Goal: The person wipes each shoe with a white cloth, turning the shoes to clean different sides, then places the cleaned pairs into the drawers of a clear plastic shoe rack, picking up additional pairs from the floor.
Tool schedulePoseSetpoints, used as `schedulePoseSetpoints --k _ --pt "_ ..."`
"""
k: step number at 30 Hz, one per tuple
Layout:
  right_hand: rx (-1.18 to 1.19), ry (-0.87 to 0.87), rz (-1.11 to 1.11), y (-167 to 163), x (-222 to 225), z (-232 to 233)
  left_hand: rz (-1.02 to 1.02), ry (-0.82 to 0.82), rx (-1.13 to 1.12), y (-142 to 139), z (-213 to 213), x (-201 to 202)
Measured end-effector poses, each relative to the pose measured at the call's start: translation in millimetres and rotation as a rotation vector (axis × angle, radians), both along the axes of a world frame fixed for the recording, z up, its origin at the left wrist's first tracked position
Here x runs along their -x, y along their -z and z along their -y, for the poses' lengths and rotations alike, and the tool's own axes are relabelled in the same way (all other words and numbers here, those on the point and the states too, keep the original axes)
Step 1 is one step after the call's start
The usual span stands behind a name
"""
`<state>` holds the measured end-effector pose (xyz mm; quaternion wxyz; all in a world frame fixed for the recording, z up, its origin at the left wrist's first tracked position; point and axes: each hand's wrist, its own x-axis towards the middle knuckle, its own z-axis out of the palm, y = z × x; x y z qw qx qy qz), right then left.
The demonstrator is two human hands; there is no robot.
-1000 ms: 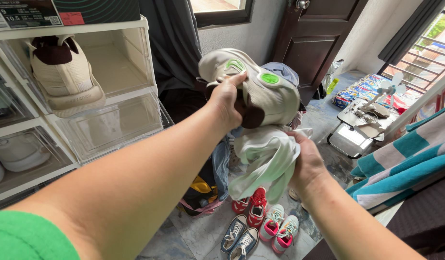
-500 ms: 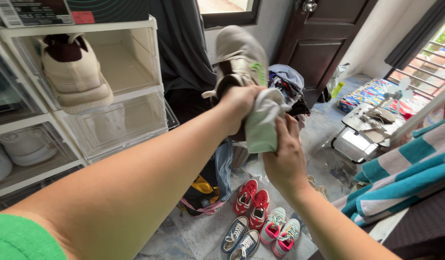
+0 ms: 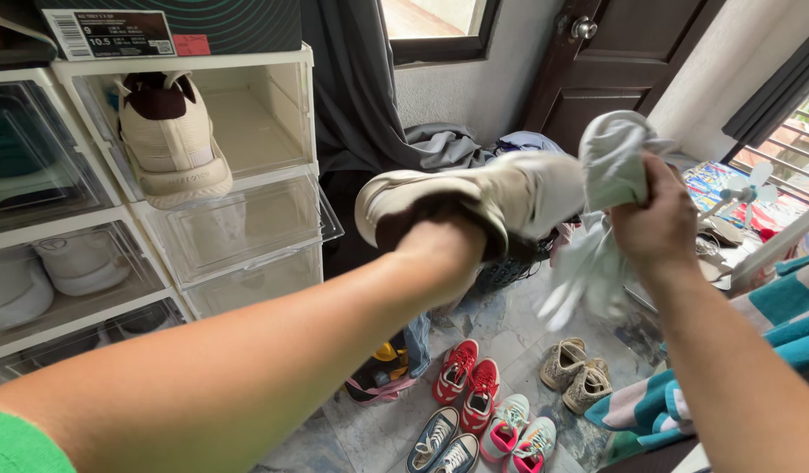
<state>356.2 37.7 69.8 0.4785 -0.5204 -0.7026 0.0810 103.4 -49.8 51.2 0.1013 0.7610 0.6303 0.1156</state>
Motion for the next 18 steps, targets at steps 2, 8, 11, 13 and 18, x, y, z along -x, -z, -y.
schedulePoseSetpoints --k 2,8,11,13,18 --pt "0.106 0.033 0.130 -10 9 2 -0.083 0.002 0.024 8 4 -2" --pt "0.328 -0.320 0.176 -15 67 21 -0.198 -0.044 0.070 23 8 3" --pt "0.342 -0.383 0.254 -24 105 30 -0.240 -0.065 0.086 27 12 5" --pt "0.389 -0.406 0.277 -30 125 33 -0.259 -0.069 0.096 30 15 5" --pt "0.406 -0.368 0.430 -28 129 30 -0.285 -0.101 0.113 34 20 11"
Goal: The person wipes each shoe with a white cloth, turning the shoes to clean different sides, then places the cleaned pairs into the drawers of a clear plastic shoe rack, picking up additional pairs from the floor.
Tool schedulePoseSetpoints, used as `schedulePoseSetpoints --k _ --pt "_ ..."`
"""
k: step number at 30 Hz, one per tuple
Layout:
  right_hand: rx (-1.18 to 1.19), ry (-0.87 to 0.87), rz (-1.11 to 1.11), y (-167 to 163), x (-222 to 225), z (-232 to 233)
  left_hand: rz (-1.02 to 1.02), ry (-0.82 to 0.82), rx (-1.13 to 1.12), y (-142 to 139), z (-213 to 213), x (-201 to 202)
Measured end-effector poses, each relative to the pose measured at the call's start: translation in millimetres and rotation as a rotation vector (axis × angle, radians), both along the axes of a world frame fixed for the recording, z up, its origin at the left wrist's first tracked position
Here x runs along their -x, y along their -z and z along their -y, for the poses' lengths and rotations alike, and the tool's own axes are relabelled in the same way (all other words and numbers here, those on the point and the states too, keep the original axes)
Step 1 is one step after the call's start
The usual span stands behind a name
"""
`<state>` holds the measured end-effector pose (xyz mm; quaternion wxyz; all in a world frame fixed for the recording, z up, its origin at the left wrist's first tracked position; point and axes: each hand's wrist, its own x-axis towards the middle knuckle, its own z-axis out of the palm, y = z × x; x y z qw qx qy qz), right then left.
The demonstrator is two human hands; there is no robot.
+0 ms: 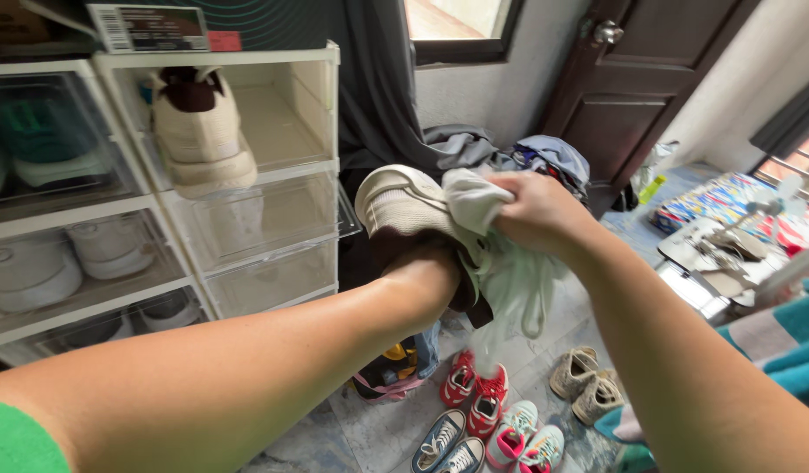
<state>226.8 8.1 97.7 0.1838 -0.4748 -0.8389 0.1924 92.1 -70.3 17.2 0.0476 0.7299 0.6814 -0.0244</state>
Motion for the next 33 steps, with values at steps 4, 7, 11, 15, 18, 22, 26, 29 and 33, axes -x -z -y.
schedulePoseSetpoints --k 4,7,11,15,18,22,26,29,33 --pt "-0.063 0.176 0.169 13 -30 -7 -0.016 -0.031 0.007 3 2 8" --pt "-0.072 0.180 0.136 23 -34 -8 -0.015 -0.051 0.013 4 2 15" --pt "-0.006 0.132 -0.046 22 -11 -5 -0.030 -0.069 0.019 6 1 19" --pt "-0.273 -0.079 -0.119 19 13 1 -0.002 -0.098 0.019 2 -3 26" --pt "-0.360 -0.055 -0.142 18 13 0 0.069 -0.135 0.009 -5 -7 31" --pt "-0.141 0.102 -0.190 18 -12 -11 0.451 -0.232 0.018 -23 -15 45" --pt "0.264 0.243 -0.439 32 -29 -19 1.348 -0.439 0.107 -50 -28 64" --pt "0.340 0.218 -0.472 40 -29 -10 1.929 -0.474 0.236 -69 -38 73" --pt "0.562 0.164 -0.666 35 -9 13 2.097 -0.483 0.190 -73 -42 72"
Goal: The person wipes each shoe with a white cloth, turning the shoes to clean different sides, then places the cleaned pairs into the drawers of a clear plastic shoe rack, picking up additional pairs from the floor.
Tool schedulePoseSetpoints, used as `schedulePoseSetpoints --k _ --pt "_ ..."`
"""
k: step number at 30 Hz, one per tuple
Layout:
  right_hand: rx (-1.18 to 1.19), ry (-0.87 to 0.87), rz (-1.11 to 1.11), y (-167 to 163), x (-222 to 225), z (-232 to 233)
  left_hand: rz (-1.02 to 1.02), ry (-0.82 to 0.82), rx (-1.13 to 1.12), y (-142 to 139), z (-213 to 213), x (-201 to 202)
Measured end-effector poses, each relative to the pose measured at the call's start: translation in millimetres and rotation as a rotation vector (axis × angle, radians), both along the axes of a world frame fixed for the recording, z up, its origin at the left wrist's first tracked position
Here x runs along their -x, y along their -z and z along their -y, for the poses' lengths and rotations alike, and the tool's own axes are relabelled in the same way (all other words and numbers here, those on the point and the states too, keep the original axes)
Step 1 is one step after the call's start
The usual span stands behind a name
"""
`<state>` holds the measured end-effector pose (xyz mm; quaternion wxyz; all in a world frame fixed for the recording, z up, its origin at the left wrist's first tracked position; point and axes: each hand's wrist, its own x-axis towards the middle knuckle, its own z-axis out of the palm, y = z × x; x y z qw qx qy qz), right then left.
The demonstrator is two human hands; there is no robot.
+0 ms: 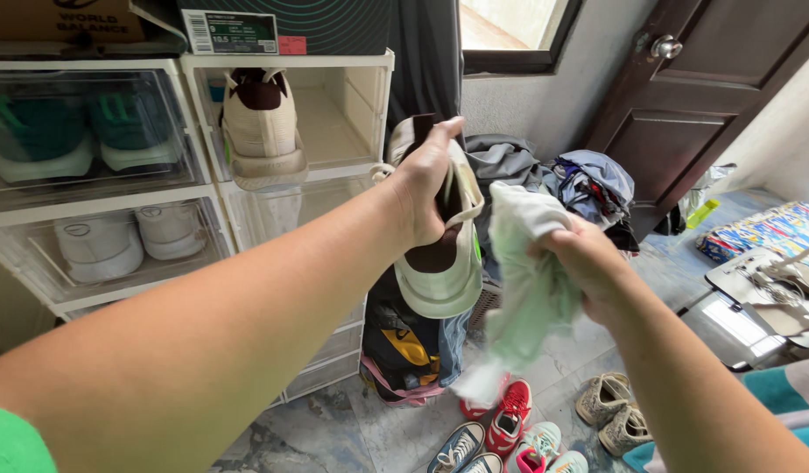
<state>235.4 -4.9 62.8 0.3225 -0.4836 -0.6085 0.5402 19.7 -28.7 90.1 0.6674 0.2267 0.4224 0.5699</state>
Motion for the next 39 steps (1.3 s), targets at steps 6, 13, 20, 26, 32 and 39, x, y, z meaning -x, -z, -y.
schedulePoseSetpoints --k 6,13,20,26,32,39 --pt "0.036 -0.170 -0.030 -10 30 33 0.099 -0.236 -0.026 15 -10 -24" --pt "-0.529 -0.321 -0.229 11 40 57 0.181 -0.342 -0.112 4 -15 -2" --pt "-1.182 0.101 0.220 18 66 74 0.339 -0.438 -0.037 -14 -8 -4" --pt "-1.033 0.149 0.371 16 88 71 0.376 -0.396 -0.057 -12 -23 6" --pt "-1.121 0.103 0.249 13 100 59 0.272 -0.230 0.005 -23 -38 30" --pt "-1.178 0.117 0.212 9 116 48 0.177 -0.058 -0.041 -42 -52 63"
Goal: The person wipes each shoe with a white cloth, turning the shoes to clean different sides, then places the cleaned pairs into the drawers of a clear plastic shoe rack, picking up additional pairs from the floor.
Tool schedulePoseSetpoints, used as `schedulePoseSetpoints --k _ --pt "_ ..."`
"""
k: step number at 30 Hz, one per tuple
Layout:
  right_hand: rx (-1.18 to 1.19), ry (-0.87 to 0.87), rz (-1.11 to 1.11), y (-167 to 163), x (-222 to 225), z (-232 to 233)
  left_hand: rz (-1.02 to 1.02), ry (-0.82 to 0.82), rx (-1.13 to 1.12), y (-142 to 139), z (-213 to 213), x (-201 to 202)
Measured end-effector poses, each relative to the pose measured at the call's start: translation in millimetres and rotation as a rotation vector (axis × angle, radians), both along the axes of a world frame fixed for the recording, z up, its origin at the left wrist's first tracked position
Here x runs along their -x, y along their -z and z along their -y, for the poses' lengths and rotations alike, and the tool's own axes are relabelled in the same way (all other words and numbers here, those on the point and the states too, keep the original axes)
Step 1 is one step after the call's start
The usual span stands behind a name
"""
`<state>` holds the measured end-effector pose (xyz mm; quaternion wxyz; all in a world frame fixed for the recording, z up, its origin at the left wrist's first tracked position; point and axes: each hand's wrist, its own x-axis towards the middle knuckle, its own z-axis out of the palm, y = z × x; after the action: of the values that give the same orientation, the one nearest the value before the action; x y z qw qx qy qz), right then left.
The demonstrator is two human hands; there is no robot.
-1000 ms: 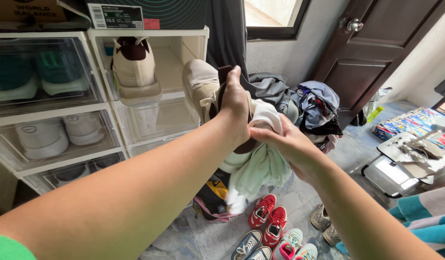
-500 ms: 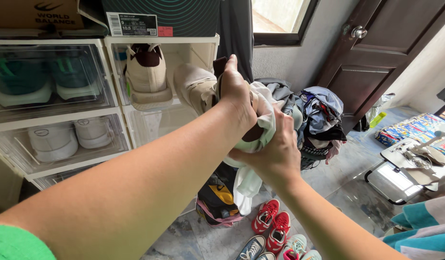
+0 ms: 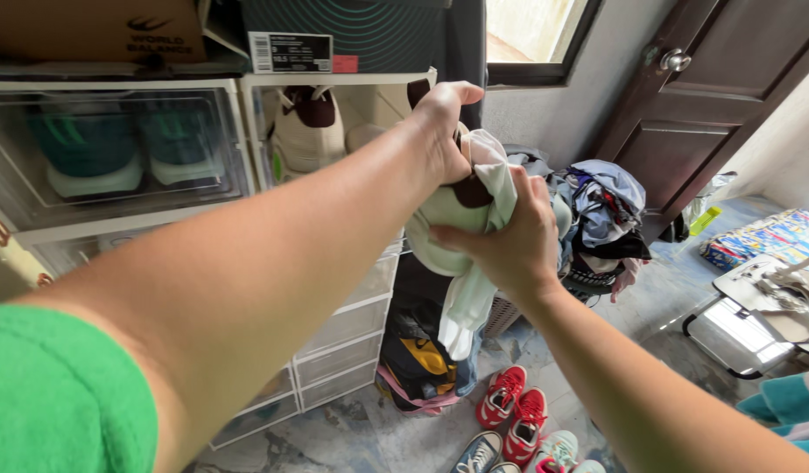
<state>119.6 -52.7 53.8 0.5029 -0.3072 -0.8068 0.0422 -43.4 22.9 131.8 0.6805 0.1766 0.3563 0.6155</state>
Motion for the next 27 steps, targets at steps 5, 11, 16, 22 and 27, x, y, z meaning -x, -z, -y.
schedulePoseSetpoints --k 5,11,16,22,27 --pt "-0.037 0.032 0.022 1 18 -8 -0.268 0.001 0.032 -12 7 18" --pt "-0.030 0.070 0.008 3 35 -15 -0.433 0.084 -0.035 -14 30 40" --pt "-0.020 0.073 0.028 4 40 -26 -0.527 0.048 -0.130 -8 37 51" --pt "-0.041 0.003 0.038 2 47 -52 -0.626 -0.084 -0.185 9 50 77" --pt "0.003 -0.012 0.043 -5 52 -76 -0.637 -0.168 -0.139 25 70 95"
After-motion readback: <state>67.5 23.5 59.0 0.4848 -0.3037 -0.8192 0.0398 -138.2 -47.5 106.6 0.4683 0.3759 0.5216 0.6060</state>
